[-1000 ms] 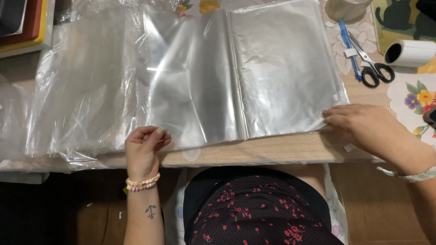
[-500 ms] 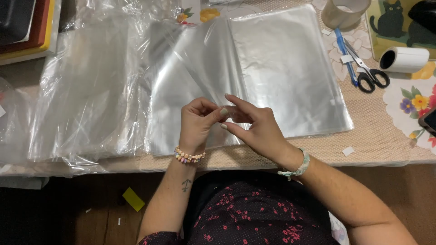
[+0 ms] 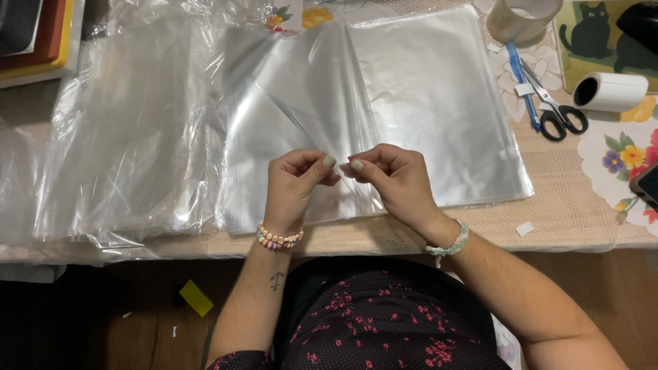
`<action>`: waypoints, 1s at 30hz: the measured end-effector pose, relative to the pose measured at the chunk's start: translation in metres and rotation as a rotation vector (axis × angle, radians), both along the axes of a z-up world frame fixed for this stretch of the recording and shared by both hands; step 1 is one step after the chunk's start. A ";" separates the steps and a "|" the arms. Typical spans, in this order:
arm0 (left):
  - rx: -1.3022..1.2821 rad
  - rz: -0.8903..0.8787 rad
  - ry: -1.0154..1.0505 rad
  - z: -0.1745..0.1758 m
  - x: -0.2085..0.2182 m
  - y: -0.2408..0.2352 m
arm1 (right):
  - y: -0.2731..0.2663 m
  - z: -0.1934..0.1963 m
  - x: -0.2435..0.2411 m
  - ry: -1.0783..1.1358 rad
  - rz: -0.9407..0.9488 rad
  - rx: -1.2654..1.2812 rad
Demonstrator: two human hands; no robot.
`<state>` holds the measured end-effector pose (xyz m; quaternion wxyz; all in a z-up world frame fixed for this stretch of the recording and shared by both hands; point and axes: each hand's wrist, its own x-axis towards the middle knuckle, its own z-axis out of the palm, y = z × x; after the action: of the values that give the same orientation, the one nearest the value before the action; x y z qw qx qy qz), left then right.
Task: The person seals a stack of clear plastic pouches by hand. They repeatedly fold the top edge of each pouch and press the seal to close it, working through the stack one by one.
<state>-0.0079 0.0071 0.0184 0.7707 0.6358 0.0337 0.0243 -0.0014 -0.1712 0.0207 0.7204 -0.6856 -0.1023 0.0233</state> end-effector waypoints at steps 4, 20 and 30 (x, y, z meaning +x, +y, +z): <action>0.041 0.026 -0.024 0.001 -0.007 0.010 | 0.012 0.000 0.000 -0.052 -0.006 -0.069; 0.755 0.701 0.040 -0.041 -0.064 0.129 | 0.133 -0.030 -0.014 -0.364 0.325 -0.452; 1.133 0.063 -0.680 0.000 -0.014 -0.023 | -0.024 -0.016 -0.041 -0.658 0.229 -0.410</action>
<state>-0.0221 -0.0159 0.0183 0.2836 0.8986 -0.2109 0.2600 -0.0419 -0.1955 0.0044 0.4902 -0.7701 -0.3964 -0.0974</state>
